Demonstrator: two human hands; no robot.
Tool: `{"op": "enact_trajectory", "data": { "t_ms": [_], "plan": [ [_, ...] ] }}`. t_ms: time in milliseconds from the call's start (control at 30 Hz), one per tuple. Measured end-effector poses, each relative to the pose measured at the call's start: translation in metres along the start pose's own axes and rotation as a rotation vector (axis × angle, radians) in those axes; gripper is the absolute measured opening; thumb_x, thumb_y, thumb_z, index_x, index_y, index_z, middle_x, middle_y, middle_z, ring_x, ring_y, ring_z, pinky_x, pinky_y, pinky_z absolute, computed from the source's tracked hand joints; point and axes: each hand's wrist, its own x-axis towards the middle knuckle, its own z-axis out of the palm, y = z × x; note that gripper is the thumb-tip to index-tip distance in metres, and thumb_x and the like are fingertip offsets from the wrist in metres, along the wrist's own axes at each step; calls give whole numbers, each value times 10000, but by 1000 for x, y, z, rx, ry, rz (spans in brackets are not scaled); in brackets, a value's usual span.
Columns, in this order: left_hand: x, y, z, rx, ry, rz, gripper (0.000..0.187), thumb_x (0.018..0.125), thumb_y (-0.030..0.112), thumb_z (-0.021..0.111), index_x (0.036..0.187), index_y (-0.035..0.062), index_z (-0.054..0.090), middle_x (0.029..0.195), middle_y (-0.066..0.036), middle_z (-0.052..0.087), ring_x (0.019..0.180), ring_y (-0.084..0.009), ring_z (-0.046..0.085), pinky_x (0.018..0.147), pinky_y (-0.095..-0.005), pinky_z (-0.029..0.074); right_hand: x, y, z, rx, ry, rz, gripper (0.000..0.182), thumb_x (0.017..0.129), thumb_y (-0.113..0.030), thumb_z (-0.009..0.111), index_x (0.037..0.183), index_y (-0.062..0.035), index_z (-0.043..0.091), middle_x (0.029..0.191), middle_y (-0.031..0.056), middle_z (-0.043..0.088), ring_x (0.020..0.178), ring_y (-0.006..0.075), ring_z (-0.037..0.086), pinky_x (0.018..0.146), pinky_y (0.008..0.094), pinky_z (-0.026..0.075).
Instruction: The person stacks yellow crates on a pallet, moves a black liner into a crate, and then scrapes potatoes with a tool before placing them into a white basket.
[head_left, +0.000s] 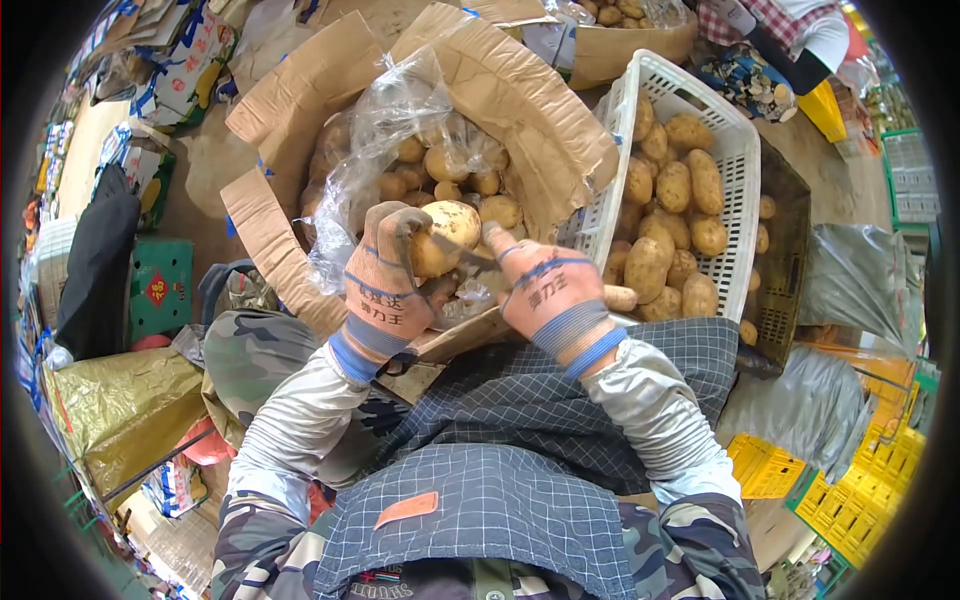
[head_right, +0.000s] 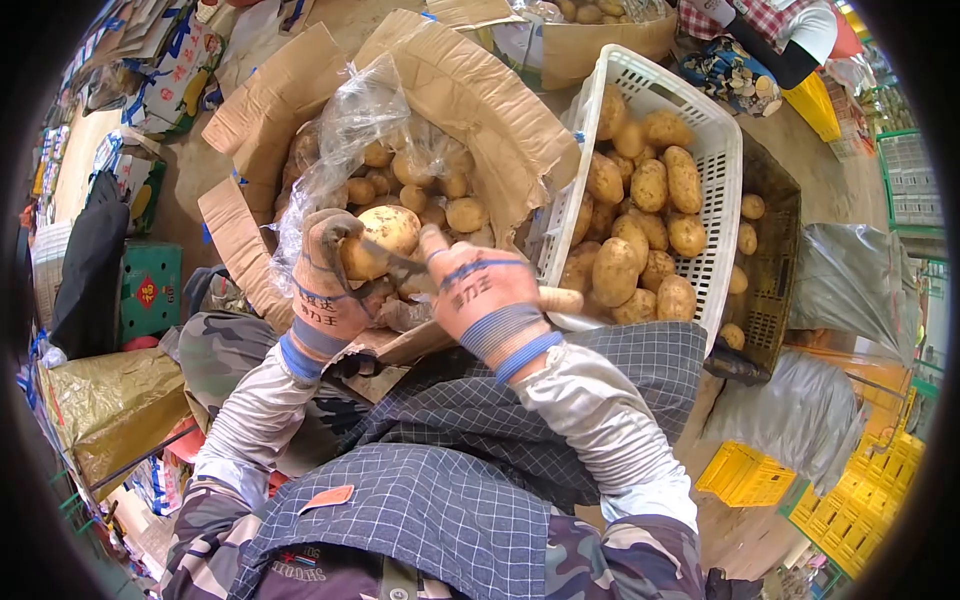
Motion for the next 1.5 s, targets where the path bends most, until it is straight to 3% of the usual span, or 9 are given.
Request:
{"op": "enact_trajectory", "data": {
  "t_ms": [133,233,367,500,600,867,967,1100,1500],
  "plan": [
    [-2,-4,6,-67,61,18,638,582,122,837,1082,56,446,1003,-151,517,862,-319,584,708,-387,490,9,17,-9,-4,-44,171,551,783,-249,648,1297,-127,495,996,141,664,954,293,634,820,362,503],
    [-4,-1,7,-766,-21,-685,583,697,204,789,1120,30,428,990,-102,543,814,-165,593,646,-284,532,8,19,-2,91,-2,170,506,815,-257,625,1296,-153,508,1066,156,646,989,312,619,881,381,487],
    [-7,-6,1,-785,-79,-718,600,737,313,745,1157,32,421,984,-106,553,843,-179,605,658,-282,532,4,13,2,137,10,153,502,796,-257,643,1273,-157,523,1056,143,652,983,301,624,867,369,493],
    [-11,-9,3,-1246,-108,-893,454,951,338,493,1224,-22,450,1082,-119,603,896,-196,627,710,-297,544,5,9,11,2,70,0,427,772,-242,665,1178,-145,576,987,117,664,935,286,636,806,359,506],
    [-15,-12,5,-1579,-133,-991,481,960,360,458,1249,-25,465,1099,-134,608,896,-209,634,737,-308,543,9,18,12,21,174,54,347,769,-221,669,1095,-117,613,929,106,666,869,284,646,743,364,515],
    [-17,-7,9,-1481,-32,-1014,427,959,310,464,1230,-20,474,1088,-145,601,904,-224,636,769,-320,552,10,8,19,-103,12,6,381,757,-229,689,1098,-103,575,925,93,665,862,273,653,736,358,519],
    [-17,-6,6,-1484,-80,-1064,423,952,305,485,1223,-20,463,1108,-167,577,894,-227,637,736,-321,566,12,21,25,2,380,-65,140,795,-121,560,926,-80,583,813,125,664,757,294,672,623,408,526],
    [-19,-1,13,-1486,-67,-1081,452,952,328,486,1237,-21,451,1096,-184,577,866,-223,637,702,-311,571,5,-6,34,-107,119,-117,113,806,-130,554,901,-75,582,805,118,664,745,272,675,604,382,532],
    [-22,-8,12,-1660,-130,-1133,490,959,414,457,1230,6,477,962,-137,631,726,-203,614,620,-308,511,14,13,24,-106,232,-43,100,822,-112,540,912,-90,576,803,113,669,751,255,684,581,366,537]
  ]
}}
